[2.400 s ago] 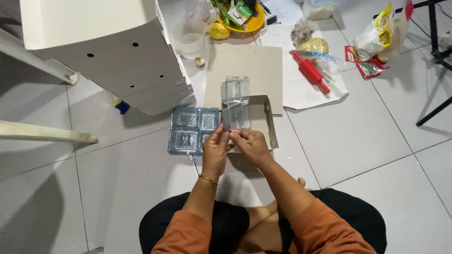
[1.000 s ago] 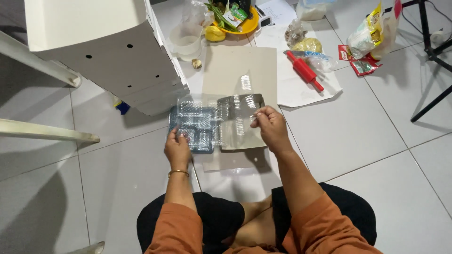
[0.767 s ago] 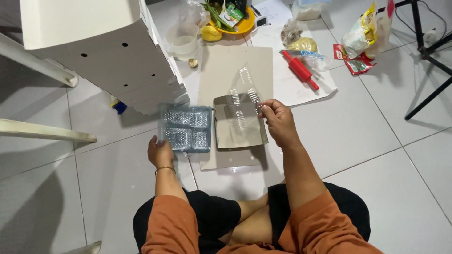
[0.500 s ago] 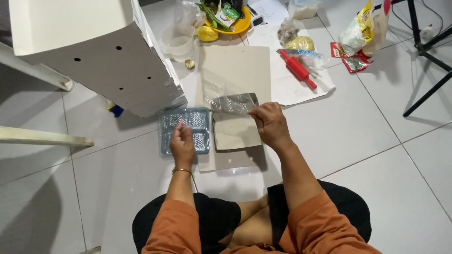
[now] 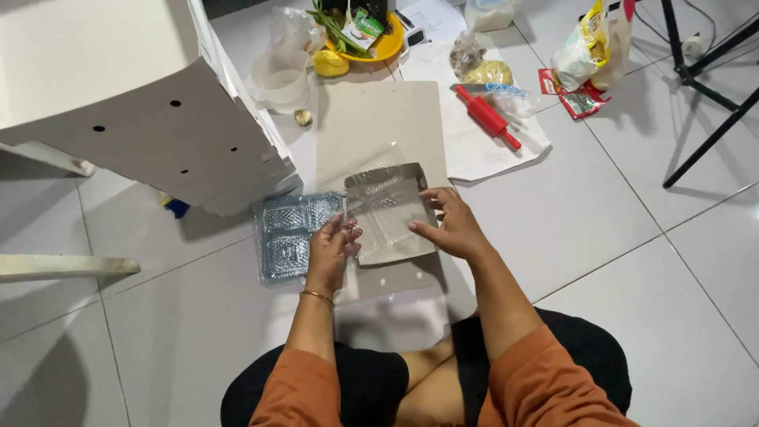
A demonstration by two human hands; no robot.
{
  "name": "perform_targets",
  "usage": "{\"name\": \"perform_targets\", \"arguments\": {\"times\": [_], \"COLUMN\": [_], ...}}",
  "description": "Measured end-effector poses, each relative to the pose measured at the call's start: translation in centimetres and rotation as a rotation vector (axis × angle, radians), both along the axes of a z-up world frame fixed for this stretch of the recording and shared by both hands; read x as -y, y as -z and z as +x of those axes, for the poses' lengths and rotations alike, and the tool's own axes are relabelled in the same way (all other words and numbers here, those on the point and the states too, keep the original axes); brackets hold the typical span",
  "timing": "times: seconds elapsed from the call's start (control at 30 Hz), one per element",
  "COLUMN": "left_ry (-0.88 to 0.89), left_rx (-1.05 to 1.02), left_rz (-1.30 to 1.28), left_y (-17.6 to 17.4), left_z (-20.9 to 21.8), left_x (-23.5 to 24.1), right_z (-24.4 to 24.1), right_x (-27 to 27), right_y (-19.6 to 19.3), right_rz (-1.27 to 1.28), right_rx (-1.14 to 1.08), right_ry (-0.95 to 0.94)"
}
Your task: The person sits on the floor and assembles a white cardboard box. They place a plastic tray inside the box, fold the cardboard flaps to form the box structure, and then stack the completed box onto a pile of similar boxes.
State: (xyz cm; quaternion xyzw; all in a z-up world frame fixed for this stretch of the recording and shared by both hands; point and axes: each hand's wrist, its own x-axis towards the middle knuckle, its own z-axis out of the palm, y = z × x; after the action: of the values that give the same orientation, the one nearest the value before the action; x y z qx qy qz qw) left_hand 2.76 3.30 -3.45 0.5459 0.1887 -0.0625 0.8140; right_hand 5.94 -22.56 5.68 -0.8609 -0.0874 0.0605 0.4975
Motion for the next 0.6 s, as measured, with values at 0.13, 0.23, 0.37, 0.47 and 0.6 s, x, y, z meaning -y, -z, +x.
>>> {"name": "perform_targets", "arguments": {"times": [0.13,0.23,0.37,0.47,0.6], "left_ry": [0.06,0.07,0.049,0.019,0.013], "left_rx": [0.021,0.085,0.085,0.063,0.079], "left_rz": [0.045,0.168,0.434,0.472,0.435], "left_y": [-2.6,-3.0,0.0,1.3,-0.1], "left_z": [-0.1,0.3,0.9,1.3,1.0], "left_x": [0.7,0.6,-0.1,-0.3,0.3], "right_z": [1.5,2.8,3.5,3.5,3.2], "right_x": [0.3,1.1,1.7,1.4,1.0], "right_y": [4.1,6.6,7.5,6.2,5.0], "right_rz": [-0.067,-0.186,-0.172,-0.16,-0.216], "right_rx": [-0.059,-0.051,-0.075,-0.128,-0.166], "right_ry": [0.261,0.358,0.407,0.398,0.393]}}
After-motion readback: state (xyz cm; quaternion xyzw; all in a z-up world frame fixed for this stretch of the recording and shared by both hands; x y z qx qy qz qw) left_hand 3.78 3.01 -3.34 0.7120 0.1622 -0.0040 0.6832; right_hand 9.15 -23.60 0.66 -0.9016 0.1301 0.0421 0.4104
